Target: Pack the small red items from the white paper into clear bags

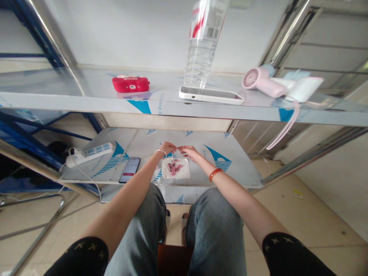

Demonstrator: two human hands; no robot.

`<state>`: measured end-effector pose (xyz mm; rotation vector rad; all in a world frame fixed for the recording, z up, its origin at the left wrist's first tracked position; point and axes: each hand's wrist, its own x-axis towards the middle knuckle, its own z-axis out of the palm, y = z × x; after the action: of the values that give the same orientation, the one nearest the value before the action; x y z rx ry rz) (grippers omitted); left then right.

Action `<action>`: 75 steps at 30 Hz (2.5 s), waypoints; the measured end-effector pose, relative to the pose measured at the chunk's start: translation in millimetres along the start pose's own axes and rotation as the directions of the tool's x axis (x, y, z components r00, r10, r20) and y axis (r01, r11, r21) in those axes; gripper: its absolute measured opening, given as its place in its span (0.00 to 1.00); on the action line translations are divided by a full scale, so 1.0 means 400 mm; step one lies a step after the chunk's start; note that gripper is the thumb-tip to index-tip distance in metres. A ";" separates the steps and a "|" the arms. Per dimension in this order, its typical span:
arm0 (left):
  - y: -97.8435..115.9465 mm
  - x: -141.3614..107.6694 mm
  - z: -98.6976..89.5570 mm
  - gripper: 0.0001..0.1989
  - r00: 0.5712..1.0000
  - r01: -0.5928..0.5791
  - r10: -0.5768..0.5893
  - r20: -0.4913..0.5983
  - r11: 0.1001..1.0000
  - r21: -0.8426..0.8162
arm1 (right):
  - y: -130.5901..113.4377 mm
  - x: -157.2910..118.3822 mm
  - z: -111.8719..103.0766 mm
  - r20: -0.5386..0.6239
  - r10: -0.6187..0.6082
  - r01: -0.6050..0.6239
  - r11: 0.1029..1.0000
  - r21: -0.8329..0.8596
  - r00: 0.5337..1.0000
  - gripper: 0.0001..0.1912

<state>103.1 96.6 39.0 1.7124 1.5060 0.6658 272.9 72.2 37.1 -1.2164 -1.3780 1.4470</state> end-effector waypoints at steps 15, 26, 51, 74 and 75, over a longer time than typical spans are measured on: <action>0.023 -0.015 0.000 0.03 0.987 0.093 -0.134 -0.089 0.926 -0.367 | -0.004 0.004 0.019 -0.060 0.052 -0.041 0.985 0.169 0.997 0.13; 0.045 -0.035 0.006 0.06 0.988 0.121 -0.134 -0.080 0.980 -0.159 | 0.006 0.014 0.040 -0.098 0.119 -0.103 0.982 0.160 0.988 0.08; 0.029 -0.023 0.002 0.08 0.975 0.221 -0.221 0.014 0.965 -0.140 | 0.027 0.023 0.023 -0.102 0.198 -0.167 0.953 0.251 0.975 0.04; 0.059 -0.042 0.016 0.08 0.979 0.196 -0.197 -0.048 0.980 -0.015 | 0.023 0.014 0.066 -0.149 0.134 -0.112 0.983 0.144 0.980 0.09; 0.062 -0.041 0.019 0.08 0.979 0.195 -0.196 -0.050 0.980 -0.030 | 0.017 0.009 0.070 -0.153 0.128 -0.109 0.986 0.129 0.980 0.09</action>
<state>121.0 78.2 55.9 1.5144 1.6704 0.6275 245.6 68.1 28.7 -1.3254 -1.1111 1.4569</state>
